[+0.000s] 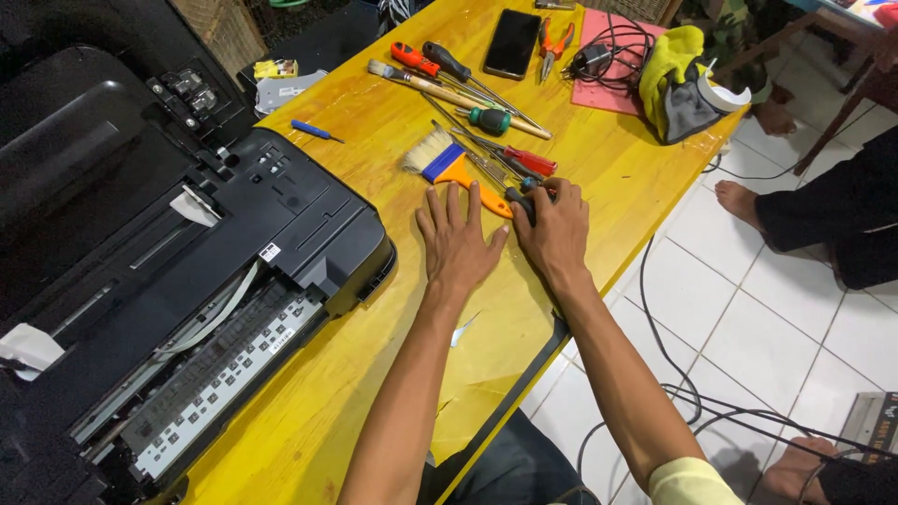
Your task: The person uses a brush to clean the exterior and interior surfaces of a disassembled printer. They then use a screwdriver to remove a small part, flip the printer over, and continue brushing the bottom and inside of the casing.
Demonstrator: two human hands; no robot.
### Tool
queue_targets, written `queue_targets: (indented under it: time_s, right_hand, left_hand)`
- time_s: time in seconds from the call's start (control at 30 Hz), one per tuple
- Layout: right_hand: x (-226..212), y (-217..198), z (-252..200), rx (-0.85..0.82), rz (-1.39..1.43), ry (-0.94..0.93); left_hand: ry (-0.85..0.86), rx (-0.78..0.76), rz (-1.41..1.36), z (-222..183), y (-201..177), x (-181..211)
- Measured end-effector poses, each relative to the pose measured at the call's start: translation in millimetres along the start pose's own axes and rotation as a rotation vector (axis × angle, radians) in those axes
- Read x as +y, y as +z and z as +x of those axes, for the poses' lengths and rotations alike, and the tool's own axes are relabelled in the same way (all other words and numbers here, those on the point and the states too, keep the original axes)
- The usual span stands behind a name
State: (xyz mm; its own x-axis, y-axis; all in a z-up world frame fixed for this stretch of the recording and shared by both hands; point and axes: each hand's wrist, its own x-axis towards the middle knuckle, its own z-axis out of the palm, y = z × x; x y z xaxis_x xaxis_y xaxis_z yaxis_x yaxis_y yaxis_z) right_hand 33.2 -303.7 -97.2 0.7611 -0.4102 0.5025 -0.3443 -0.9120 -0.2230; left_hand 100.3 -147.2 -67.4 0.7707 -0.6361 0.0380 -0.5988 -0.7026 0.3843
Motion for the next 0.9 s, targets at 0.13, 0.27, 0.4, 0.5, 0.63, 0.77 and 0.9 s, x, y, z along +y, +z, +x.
queue_targets:
  time_s: [0.13,0.27,0.4,0.5,0.63,0.77,0.9]
  right_hand:
    - [-1.5,-3.6,-1.2,0.028,0.019,-0.030]
    - [-7.1,-12.7,0.6,0.138,0.054,-0.097]
    - [-1.3,-4.5,24.8,0.166,0.041,-0.162]
    - [5.8,29.6,60.1,0.106,-0.034,-0.298]
    - [2.5,49.5,84.3,0.008,-0.236,-0.335]
    - [-1.7,51.3,92.9,-0.109,-0.293,-0.356]
    - [-4.9,46.3,95.2,-0.190,-0.282,-0.399]
  left_hand:
    - [-0.005,-0.007,-0.002,-1.0,-2.5,-0.4]
    - [0.024,0.052,-0.064,-11.9,-8.6,0.2]
    - [0.041,0.206,-0.243,-18.3,-8.1,-5.2]
    - [0.057,0.375,-0.304,-12.7,8.0,-17.7]
    - [0.075,0.438,-0.316,-9.5,13.5,-22.4]
    - [0.052,0.442,-0.292,-8.8,17.4,-25.6]
    - [0.064,0.459,-0.302,-12.4,15.6,-24.0]
